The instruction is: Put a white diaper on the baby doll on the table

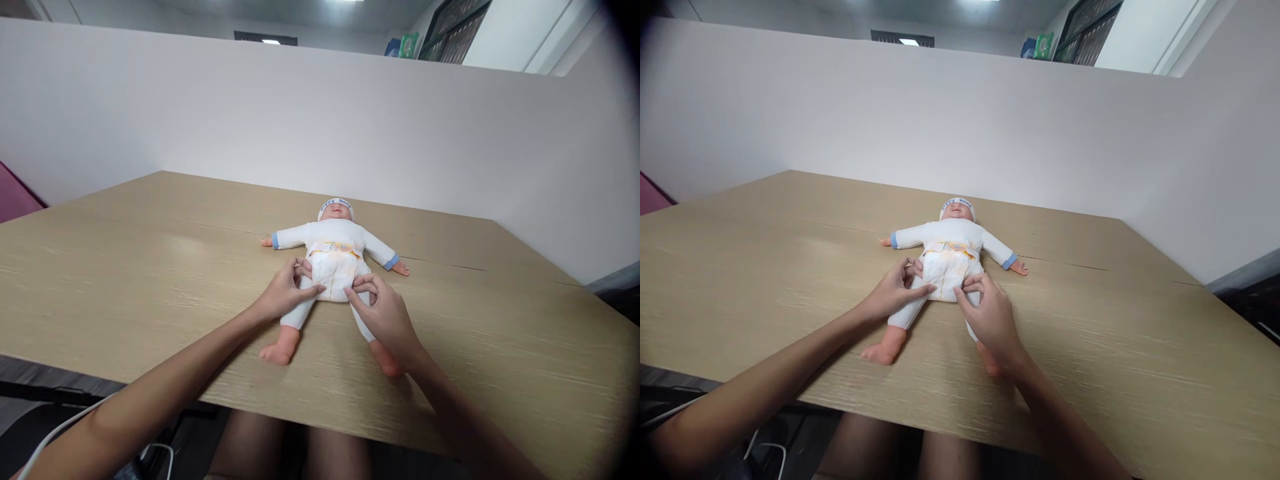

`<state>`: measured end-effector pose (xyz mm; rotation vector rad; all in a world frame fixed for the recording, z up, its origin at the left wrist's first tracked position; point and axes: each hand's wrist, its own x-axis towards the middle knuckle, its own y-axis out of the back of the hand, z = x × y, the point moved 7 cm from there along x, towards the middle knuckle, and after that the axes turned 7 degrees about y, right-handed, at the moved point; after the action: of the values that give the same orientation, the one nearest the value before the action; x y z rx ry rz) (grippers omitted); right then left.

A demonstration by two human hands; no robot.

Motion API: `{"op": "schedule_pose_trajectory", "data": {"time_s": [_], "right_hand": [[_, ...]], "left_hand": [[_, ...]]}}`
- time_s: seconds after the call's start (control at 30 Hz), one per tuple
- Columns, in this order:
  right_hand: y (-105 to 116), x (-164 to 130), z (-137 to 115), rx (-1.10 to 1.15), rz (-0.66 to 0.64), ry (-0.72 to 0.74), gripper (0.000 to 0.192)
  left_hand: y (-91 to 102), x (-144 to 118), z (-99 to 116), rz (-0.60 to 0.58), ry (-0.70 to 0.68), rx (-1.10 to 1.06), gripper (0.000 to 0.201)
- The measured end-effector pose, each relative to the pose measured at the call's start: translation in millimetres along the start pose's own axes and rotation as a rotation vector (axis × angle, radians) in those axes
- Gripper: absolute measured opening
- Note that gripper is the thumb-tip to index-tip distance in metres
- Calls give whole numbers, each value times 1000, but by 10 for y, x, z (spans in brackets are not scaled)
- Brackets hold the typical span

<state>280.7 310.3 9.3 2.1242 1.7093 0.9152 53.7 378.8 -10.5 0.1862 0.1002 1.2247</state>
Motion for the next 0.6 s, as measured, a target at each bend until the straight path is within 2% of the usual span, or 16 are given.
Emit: {"op": "schedule_pose_trajectory", "data": {"time_s": [0.2, 0.37, 0.5, 0.6], "right_hand": [[-17, -4, -75, -102, -51, 66, 35], [-11, 21, -28, -29, -51, 15, 41], [-19, 21, 49, 68, -65, -83, 48], [-13, 14, 34, 44, -46, -67, 49]], "left_hand": [[36, -15, 6, 34, 31, 92, 58], [11, -13, 46, -49, 91, 202, 52], [-16, -30, 38, -113, 178, 86, 56], [-27, -46, 16, -147, 235, -20, 60]]}}
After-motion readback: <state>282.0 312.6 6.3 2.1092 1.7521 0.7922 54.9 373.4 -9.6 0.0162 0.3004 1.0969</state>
